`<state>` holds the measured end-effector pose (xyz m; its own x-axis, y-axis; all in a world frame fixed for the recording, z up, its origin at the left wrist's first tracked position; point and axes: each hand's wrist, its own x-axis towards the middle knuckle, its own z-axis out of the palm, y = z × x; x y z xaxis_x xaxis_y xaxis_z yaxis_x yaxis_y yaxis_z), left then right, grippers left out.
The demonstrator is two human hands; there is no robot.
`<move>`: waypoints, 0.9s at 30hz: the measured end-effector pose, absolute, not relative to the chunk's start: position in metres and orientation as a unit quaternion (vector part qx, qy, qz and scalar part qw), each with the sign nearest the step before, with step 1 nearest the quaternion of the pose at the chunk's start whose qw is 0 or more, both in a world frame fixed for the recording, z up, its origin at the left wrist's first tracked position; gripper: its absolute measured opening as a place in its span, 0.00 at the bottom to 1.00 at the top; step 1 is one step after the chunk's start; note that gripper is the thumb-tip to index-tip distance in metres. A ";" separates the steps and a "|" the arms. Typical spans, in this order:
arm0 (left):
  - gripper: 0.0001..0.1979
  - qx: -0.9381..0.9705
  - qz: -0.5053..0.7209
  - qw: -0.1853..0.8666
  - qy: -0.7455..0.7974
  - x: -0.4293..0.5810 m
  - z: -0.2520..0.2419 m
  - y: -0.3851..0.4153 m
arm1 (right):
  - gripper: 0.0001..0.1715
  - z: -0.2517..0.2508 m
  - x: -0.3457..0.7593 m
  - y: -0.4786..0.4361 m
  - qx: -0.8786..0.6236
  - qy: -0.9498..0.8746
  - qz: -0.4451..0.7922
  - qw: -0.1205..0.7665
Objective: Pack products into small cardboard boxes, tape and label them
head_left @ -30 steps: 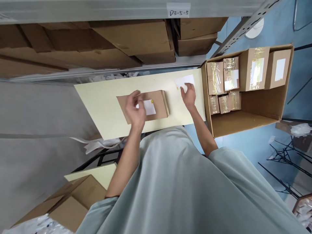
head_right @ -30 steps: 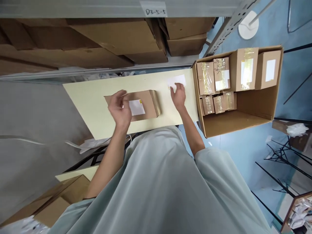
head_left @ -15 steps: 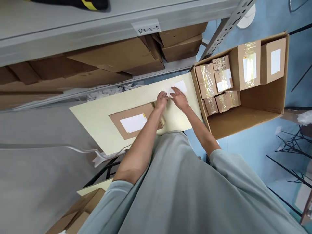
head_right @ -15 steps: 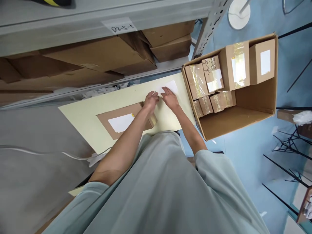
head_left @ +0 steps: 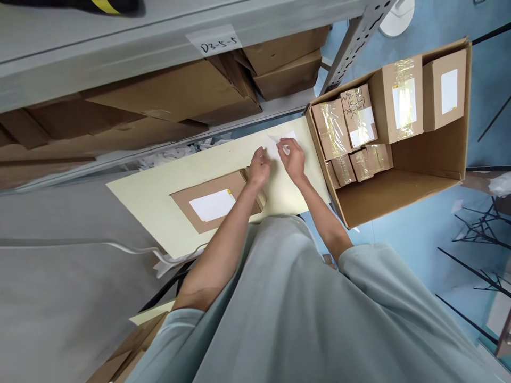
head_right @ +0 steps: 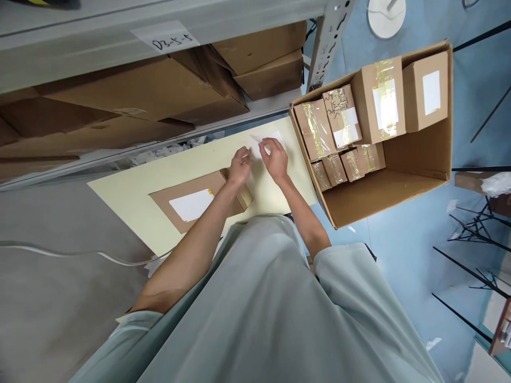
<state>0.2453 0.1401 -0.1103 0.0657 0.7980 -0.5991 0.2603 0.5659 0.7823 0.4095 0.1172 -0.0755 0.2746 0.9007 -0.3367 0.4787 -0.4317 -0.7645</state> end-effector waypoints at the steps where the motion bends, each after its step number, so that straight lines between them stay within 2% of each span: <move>1: 0.37 0.462 0.212 0.583 0.634 0.249 -0.108 0.142 | 0.34 -0.069 0.417 0.117 -0.762 -0.450 0.369 0.282; 4: 0.45 0.629 0.115 0.507 0.577 0.264 -0.098 0.153 | 0.37 -0.051 0.446 0.114 -0.799 -0.423 0.305 0.300; 7: 0.50 0.742 -0.012 0.428 0.516 0.280 -0.090 0.170 | 0.31 -0.038 0.472 0.112 -0.819 -0.420 0.257 0.295; 10: 0.50 0.793 -0.085 0.385 0.464 0.288 -0.088 0.183 | 0.29 -0.030 0.489 0.113 -0.821 -0.429 0.252 0.281; 16: 0.45 0.813 -0.108 0.364 0.442 0.273 -0.088 0.186 | 0.27 -0.022 0.502 0.114 -0.823 -0.422 0.278 0.260; 20: 0.47 0.834 -0.092 0.372 0.396 0.282 -0.085 0.187 | 0.24 -0.022 0.503 0.113 -0.829 -0.415 0.287 0.242; 24: 0.39 0.842 -0.095 0.375 0.376 0.307 -0.088 0.190 | 0.24 -0.020 0.502 0.113 -0.834 -0.406 0.283 0.243; 27: 0.38 0.838 -0.112 0.369 0.386 0.317 -0.091 0.191 | 0.26 -0.020 0.503 0.113 -0.836 -0.399 0.277 0.256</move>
